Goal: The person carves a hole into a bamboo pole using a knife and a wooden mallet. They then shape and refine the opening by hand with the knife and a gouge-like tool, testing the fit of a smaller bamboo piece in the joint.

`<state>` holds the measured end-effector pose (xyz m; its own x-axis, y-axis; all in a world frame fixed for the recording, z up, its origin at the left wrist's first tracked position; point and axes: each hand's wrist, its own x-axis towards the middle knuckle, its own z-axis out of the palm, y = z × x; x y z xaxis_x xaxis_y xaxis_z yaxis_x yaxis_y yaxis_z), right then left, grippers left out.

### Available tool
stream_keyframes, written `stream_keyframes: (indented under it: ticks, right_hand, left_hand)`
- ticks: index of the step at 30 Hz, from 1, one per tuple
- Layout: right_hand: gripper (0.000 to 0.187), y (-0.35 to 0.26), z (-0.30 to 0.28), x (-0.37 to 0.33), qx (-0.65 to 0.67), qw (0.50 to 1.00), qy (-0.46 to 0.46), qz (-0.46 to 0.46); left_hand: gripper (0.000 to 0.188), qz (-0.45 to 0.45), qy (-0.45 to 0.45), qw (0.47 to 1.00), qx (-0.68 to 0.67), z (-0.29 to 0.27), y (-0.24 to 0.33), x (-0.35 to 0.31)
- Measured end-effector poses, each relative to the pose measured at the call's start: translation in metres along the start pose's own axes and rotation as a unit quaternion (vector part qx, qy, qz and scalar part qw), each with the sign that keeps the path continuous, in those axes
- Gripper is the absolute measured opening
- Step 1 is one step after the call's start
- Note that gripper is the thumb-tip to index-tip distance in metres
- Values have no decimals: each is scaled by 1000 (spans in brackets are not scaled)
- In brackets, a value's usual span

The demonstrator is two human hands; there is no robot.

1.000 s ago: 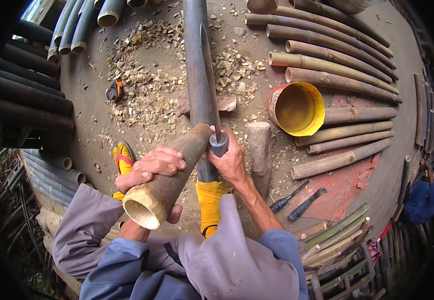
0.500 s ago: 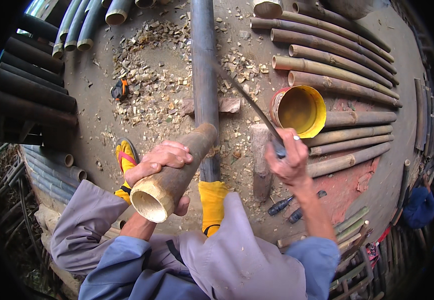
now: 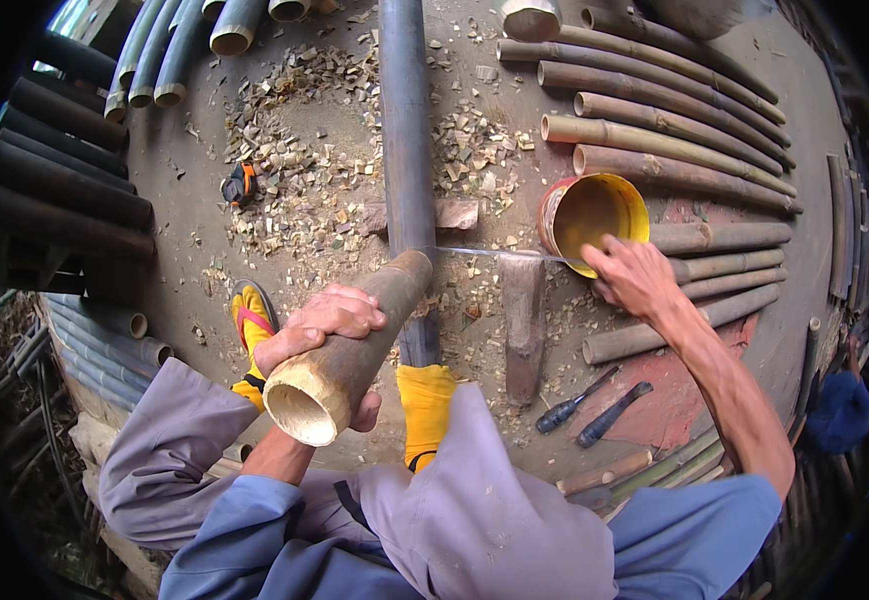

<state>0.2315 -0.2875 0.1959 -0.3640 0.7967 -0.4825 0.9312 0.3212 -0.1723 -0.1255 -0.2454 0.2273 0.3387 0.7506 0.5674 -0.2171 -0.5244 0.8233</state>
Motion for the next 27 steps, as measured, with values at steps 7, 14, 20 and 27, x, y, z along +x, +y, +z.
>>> stream_keyframes:
  ticks: [7,14,20,27]
  right_hand:
    - [24,-49,30,-16,16,988,123,-95]
    - [22,-47,56,-74,55,993,56,90]
    - [49,-151,7,-69,401,869,148,249]
    - [94,-202,70,-43,454,782,284,320]
  left_hand:
    - [67,-4,12,1000,1,6,1,-4]
    - [70,-298,121,944,80,-48,-34,27]
    - [97,-413,-111,887,176,-37,-34,10]
    - [31,-527,111,832,-131,24,-15,-79]
